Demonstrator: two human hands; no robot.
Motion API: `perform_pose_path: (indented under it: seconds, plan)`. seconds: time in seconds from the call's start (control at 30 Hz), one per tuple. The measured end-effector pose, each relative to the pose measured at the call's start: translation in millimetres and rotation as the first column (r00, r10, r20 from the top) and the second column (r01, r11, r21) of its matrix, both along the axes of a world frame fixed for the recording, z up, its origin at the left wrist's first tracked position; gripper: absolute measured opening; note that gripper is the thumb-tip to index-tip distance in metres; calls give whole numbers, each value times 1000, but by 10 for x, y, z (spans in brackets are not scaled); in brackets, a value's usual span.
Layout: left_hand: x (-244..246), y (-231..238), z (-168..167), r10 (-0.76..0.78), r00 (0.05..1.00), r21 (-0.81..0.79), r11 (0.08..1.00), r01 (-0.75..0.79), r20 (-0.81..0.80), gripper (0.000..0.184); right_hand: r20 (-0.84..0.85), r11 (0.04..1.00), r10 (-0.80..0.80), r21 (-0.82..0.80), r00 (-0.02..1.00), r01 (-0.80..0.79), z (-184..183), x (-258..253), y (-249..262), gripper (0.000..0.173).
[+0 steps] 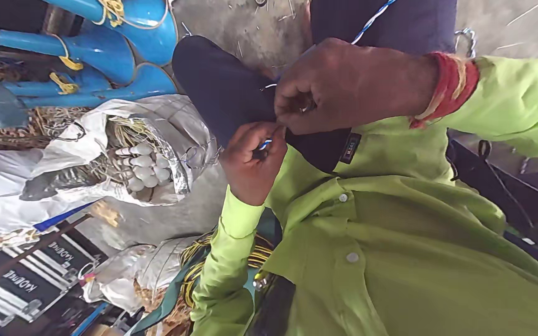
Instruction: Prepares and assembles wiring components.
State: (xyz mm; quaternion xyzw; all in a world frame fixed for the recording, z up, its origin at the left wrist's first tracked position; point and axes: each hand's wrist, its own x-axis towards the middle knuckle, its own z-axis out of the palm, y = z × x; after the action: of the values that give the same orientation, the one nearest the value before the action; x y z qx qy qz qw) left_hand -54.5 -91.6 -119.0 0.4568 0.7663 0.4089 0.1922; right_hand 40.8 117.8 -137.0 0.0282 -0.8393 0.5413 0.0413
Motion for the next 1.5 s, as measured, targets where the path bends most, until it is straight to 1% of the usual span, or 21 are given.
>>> perform_pose_path:
  seconds: [0.1,0.17,0.2,0.27,0.33,0.37,0.43,0.47,0.6,0.67,0.8,0.9,1.0,1.07,1.1,1.17,1.23,1.27,1.37,1.43,1.5]
  plan:
    - [-14,36,-19,5,998,30,1000,-6,58,10,-15,999,-23,24,1000,23,-23,0,-25,16]
    - [-42,49,-22,1,970,58,998,-16,243,9,-71,999,-44,18,997,46,-46,11,-39,15]
    - [-62,50,-11,3,930,48,999,-23,368,8,-120,998,-56,14,991,58,-61,18,-44,15]
    - [-102,22,57,28,809,-33,999,-10,587,11,-208,997,-71,14,976,75,-95,41,-56,13]
    - [-121,16,105,53,702,-73,997,-2,710,14,-261,995,-93,13,961,99,-141,57,-64,13]
    - [-123,20,115,60,675,-78,997,-4,735,15,-273,993,-108,11,956,116,-160,65,-72,13]
    - [-113,32,123,67,672,-82,997,-10,737,15,-265,991,-128,5,956,134,-178,85,-79,14]
    - [-109,36,119,62,694,-81,997,-6,717,15,-257,991,-129,3,958,134,-180,92,-74,14]
    - [-97,58,75,-2,852,-46,998,31,523,13,-249,993,-117,4,961,122,-194,100,-62,16]
    - [-96,87,38,-32,887,11,999,30,460,13,-237,994,-108,7,965,113,-193,89,-63,17]
    - [-100,99,37,-44,924,7,999,45,381,13,-189,994,-113,-17,976,111,-200,72,-70,18]
    - [-80,92,26,-54,932,12,999,53,357,12,-40,998,-66,-6,997,66,-168,42,-28,18]
    - [-1,77,75,-75,939,-20,996,86,337,14,231,997,28,60,972,-43,-85,-8,41,22]
    - [16,75,85,-59,936,-14,998,68,346,14,262,999,-15,49,965,2,-84,-15,21,22]
    - [3,83,73,-48,933,3,999,50,357,14,239,997,-70,33,969,64,-88,-8,18,21]
    - [-17,69,44,-30,914,44,999,14,403,13,144,980,-179,-67,973,190,-103,46,-10,21]
    - [-42,66,16,-16,889,64,998,-15,457,12,29,959,-207,-192,978,208,-132,85,1,22]
    - [-41,53,15,-3,875,64,997,-32,484,12,-37,959,-200,-212,979,188,-156,115,-10,24]
    - [-48,48,8,23,832,64,995,-71,555,12,-213,982,-177,-102,961,158,-238,171,-45,31]
    - [-44,48,11,35,811,54,995,-81,584,13,-267,984,-178,-46,947,172,-275,192,-72,31]
    - [-42,35,37,45,808,33,996,-79,588,13,-278,980,-198,-47,940,192,-276,197,-78,30]
